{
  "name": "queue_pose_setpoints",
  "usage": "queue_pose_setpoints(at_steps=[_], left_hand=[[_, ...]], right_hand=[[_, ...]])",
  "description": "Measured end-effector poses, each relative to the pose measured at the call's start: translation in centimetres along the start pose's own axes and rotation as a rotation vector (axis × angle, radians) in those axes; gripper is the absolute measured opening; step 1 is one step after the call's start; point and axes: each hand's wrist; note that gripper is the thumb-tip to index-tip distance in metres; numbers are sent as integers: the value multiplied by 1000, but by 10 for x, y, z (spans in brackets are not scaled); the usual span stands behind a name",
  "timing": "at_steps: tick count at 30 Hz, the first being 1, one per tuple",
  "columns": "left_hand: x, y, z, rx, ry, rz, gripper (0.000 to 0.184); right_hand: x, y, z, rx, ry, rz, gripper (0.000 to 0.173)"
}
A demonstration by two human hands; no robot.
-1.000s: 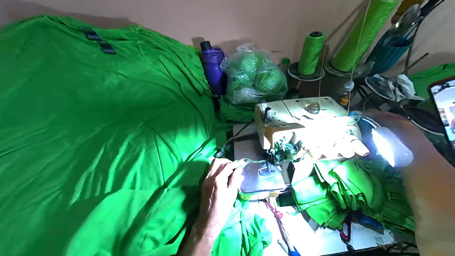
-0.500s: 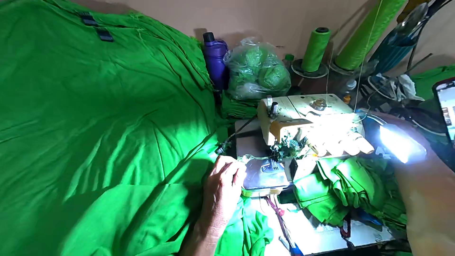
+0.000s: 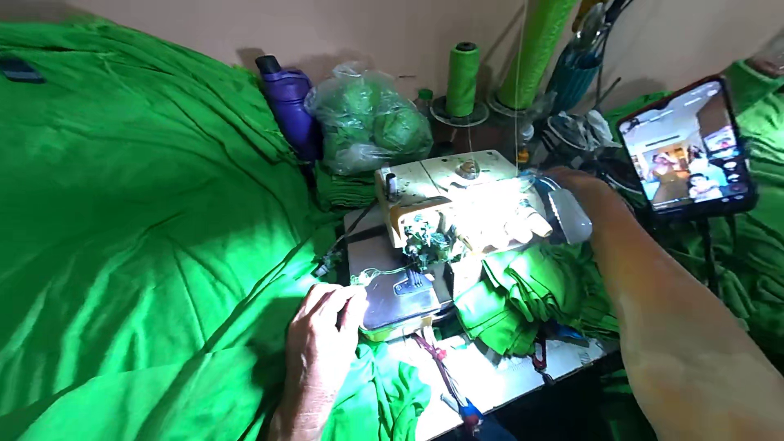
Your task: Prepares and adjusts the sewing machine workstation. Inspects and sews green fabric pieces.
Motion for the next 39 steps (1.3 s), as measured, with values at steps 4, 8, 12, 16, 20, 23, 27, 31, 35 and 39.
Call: queue_pose_setpoints(at_steps=[4,8,12,16,20,23,27,31,35,39], left_hand=[[-1,0,3,9,-6,2,24],[0,-2,6,3,-20,12,26],[2,-3,9,3,-48,7,30],[3,2,10,26,-52,70,28],[1,4,5,15,-46,78,26],[2,5,3,-1,-20,94,26],[4,4,1,-52,29,128,28],[3,0,-4,-112,58,75,29],[2,0,-5,-77,92,59,26],[3,-2,-3,-34,100,55,25]], right_hand=[[-22,0,-11,-188,123,-25,42],[-16,4,-21,-335,240,-29,40],[2,7,-45,-289,459,-90,35],[26,-3,-80,-374,561,-258,30],[43,-17,-106,-358,485,-192,28],[27,-23,-102,-273,300,88,35],[12,-34,-86,-495,164,213,38],[24,-36,-69,-403,73,163,45],[26,-42,-65,-468,-10,178,45],[2,-54,-59,-608,-141,146,44]])
Point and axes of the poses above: each hand's wrist, its own x-axis away from the middle knuckle, its own y-axis out of the back of the hand, z = x × y, and after that the axes turned 14 degrees about -y, right-handed
